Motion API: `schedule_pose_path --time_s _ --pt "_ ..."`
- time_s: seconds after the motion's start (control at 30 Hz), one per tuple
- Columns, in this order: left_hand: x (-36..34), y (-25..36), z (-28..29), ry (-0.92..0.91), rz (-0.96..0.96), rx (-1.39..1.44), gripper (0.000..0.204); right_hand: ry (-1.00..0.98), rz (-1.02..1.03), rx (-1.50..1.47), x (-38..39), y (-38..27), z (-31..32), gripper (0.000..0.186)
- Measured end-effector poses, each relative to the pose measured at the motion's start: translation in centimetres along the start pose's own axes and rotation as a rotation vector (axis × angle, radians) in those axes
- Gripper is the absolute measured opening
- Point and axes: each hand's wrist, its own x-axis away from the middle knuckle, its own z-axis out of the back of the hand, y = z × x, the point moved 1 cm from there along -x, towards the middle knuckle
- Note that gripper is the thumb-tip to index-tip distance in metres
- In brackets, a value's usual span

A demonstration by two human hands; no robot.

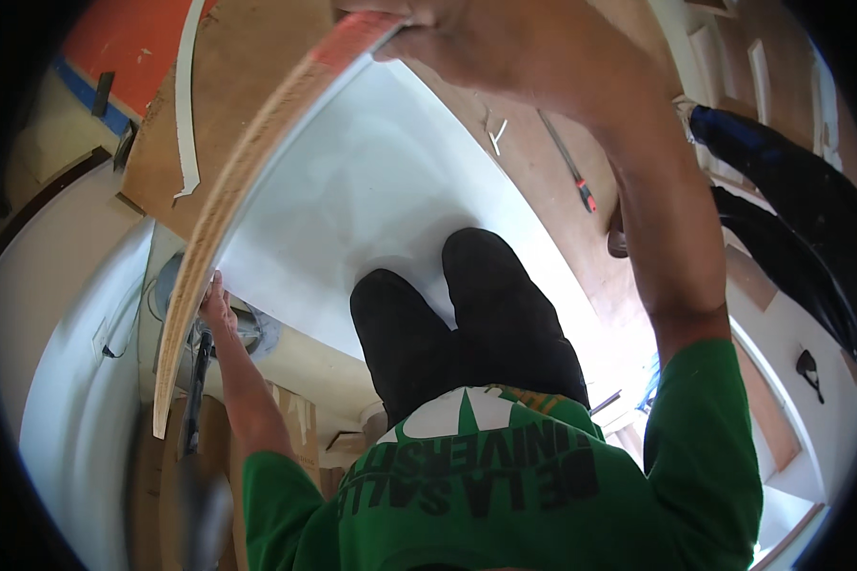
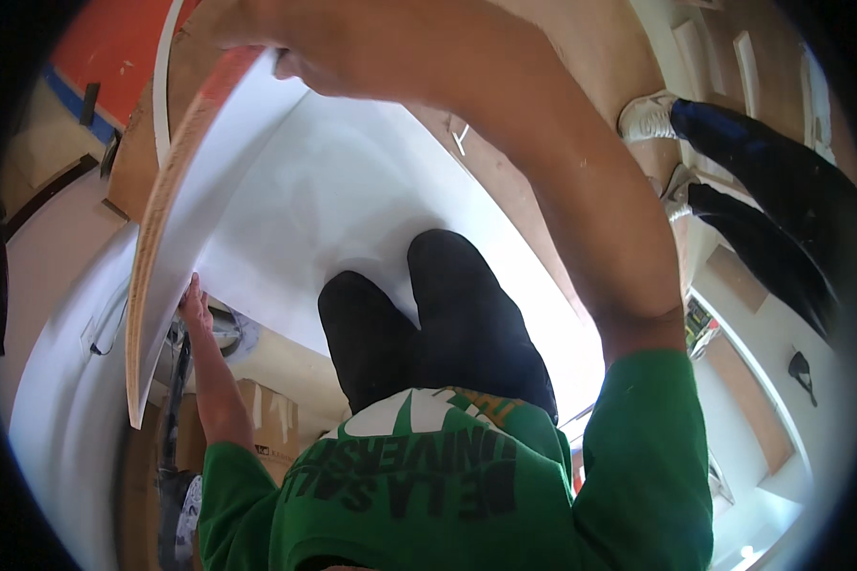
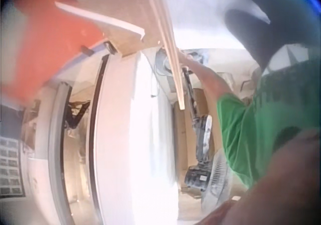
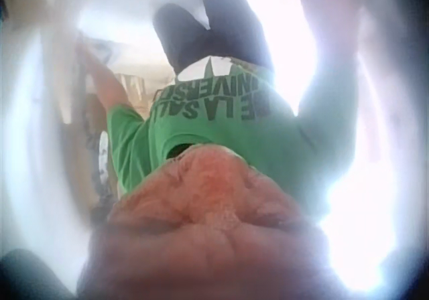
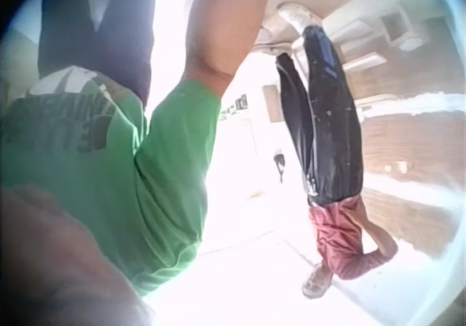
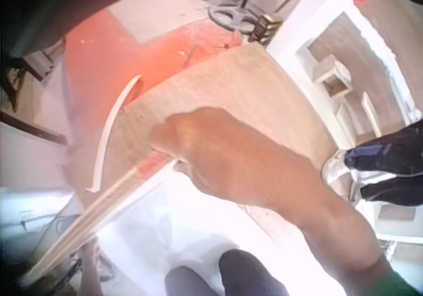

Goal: The person kneels on the floor and uses a utility knife to trim the edges of a large white panel. They repeatedly score the edges and snap off thin strips of material to shape the panel.

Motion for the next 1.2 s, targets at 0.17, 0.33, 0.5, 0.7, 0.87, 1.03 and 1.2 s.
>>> schedule_pose_path --time_s 0.17,0.33,0.5,0.7,0.87,1.03,1.2 --pt "1.5 1.7 -1.6 0.111 -0.027 -0.077 0.055 -0.004 -0.065 0.036 0.6 -0.1 0.6 0.014" --pt "2.2 2.1 -2.2 0.17 -0.029 -0.117 0.053 -0.018 -0.031 0.018 0.2 1.0 0.1 0.015" --pt "2.8 2.3 -2.5 0.153 -0.041 -0.072 0.05 -0.051 -0.041 0.063 0.5 1.7 0.1 0.017" --pt "3.2 3.0 -2.6 0.131 -0.035 -0.092 0.053 0.076 0.137 0.056 1.2 2.4 -0.4 0.019" --pt "3.6 2.3 -2.9 0.176 -0.043 -0.115 0.057 0.043 0.063 -0.014 1.6 2.4 -0.4 0.026" --pt "4.4 3.4 -2.5 0.096 -0.039 -0.053 0.055 0.059 -0.059 0.088 1.7 2.2 -0.2 0.031" --pt "11.6 7.1 -0.7 0.189 -0.243 -0.095 0.052 0.018 -0.233 -0.229 2.8 2.7 0.9 0.026"
